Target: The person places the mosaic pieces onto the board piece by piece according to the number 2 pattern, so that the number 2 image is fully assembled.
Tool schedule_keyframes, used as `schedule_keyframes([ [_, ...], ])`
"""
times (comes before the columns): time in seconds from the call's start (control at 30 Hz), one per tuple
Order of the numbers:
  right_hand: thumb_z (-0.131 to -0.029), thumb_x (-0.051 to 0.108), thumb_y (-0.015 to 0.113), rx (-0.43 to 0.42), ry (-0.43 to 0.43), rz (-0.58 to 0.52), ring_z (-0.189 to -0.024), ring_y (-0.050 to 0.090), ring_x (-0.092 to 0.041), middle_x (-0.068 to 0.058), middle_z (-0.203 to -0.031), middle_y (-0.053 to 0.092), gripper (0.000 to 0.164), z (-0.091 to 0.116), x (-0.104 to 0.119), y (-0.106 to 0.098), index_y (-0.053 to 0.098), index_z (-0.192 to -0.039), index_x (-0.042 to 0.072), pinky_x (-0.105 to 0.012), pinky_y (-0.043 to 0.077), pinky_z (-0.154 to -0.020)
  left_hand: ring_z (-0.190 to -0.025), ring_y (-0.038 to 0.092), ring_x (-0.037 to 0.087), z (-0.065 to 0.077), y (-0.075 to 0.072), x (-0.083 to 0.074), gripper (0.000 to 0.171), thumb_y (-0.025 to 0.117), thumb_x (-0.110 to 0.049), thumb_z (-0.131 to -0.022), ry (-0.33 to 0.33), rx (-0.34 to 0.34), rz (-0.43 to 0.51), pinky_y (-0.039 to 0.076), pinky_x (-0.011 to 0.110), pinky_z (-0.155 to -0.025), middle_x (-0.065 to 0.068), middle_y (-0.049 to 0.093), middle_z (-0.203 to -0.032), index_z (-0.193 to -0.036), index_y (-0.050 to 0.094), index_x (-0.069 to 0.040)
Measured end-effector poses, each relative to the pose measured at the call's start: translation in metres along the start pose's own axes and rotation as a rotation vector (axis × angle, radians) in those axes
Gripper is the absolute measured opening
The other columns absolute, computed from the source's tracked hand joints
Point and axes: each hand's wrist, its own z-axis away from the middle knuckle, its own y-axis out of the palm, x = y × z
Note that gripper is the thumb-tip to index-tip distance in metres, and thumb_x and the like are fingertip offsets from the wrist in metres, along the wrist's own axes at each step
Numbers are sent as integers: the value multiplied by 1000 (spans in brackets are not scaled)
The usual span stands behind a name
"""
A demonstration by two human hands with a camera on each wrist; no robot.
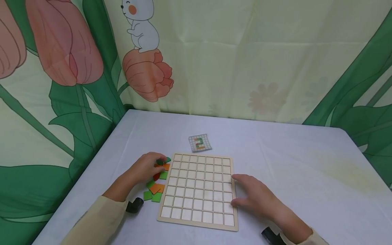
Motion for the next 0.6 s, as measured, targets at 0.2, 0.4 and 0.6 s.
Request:
schedule_keyframes([
  [0.2, -73, 26, 88, 38, -30, 34, -124, 54, -32, -10, -130, 61, 68, 2, 1, 5, 61, -130, 3, -49, 42, -102, -104, 58, 24, -3, 3, 1, 23, 76, -11, -90, -12, 21, 9, 53, 41, -89, 5, 67, -112, -112, 71, -7],
  [0.4, -73, 28, 87, 49, -63, 76, -121, 56, -31, -9, -128, 62, 66, 1, 0, 6, 62, -128, 2, -49, 44, -100, -103, 58, 22, -5, 4, 2, 19, 75, -11, -91, -22, 28, 0, 53, 40, -89, 2, 67, -108, -109, 71, -9],
  [0.6, -74, 30, 87, 49, -75, 84, -121, 56, -31, -9, -128, 62, 66, 0, -1, 8, 62, -128, 2, -49, 44, -100, -103, 57, 22, -7, 5, 4, 16, 75, -11, -91, -19, 37, -6, 52, 40, -89, 0, 66, -105, -107, 71, -11],
])
